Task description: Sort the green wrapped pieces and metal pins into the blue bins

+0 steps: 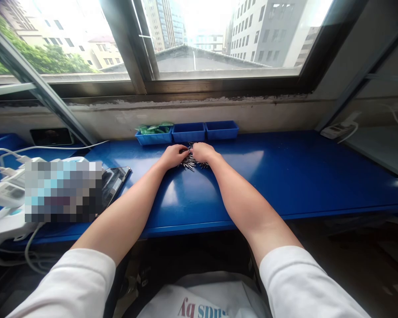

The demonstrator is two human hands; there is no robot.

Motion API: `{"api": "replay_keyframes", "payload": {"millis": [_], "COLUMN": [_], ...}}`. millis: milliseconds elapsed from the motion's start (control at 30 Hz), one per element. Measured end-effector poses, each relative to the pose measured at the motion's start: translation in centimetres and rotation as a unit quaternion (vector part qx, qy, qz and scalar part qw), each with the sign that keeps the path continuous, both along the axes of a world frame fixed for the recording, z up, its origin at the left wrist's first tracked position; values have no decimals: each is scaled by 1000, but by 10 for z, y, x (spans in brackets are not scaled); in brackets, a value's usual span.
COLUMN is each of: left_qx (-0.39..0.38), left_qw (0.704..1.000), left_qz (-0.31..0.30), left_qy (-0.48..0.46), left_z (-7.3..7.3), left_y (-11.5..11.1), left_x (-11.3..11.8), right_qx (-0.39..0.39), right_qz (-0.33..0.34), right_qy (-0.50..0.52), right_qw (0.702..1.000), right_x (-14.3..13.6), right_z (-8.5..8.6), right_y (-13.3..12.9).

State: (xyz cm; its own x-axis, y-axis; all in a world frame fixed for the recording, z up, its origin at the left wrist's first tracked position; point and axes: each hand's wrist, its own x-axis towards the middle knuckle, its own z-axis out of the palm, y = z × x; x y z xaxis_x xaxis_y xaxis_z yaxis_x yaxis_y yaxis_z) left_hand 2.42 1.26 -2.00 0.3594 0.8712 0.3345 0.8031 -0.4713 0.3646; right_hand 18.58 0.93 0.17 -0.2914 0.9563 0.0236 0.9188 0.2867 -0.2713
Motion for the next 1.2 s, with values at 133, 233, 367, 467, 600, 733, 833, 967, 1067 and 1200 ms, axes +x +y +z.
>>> {"api": "replay_keyframes", "payload": {"millis": [133, 233, 367, 467, 600, 733, 833, 967, 1067, 1200], "left_qx": [1, 30, 65, 68, 81, 87, 82, 82, 83, 64], "left_qw": [1000, 998, 991, 989, 992, 992, 993, 993, 993, 995], "left_qz": [-1, -5, -45, -50, -17, 6, 9, 8, 13, 28], "left_qy": [-13, -50, -104, -119, -100, -89, -88, -86, -81, -71], "left_z": [2, 4, 5, 4, 3, 3, 4, 5, 6, 9], "left_y": [-3, -6, -5, -3, -2, -1, -1, -3, -5, -8], "left_x": [1, 2, 3, 3, 3, 3, 3, 4, 5, 6], "right_qx": [45, 84, 90, 95, 106, 80, 64, 63, 67, 88], "right_qz": [-11, 7, 34, 38, 41, 83, 95, 81, 71, 66], "right_qy": [67, 105, 154, 192, 283, 409, 461, 478, 457, 425], "right_qw": [997, 991, 983, 976, 952, 905, 880, 873, 884, 899], "right_x": [3, 3, 2, 2, 1, -1, -1, 1, 2, 2], "right_z": [-4, -6, -6, -5, -4, -2, -1, -2, -2, -1], "right_y": [2, 4, 5, 4, 2, -1, -1, -1, -3, -4]}}
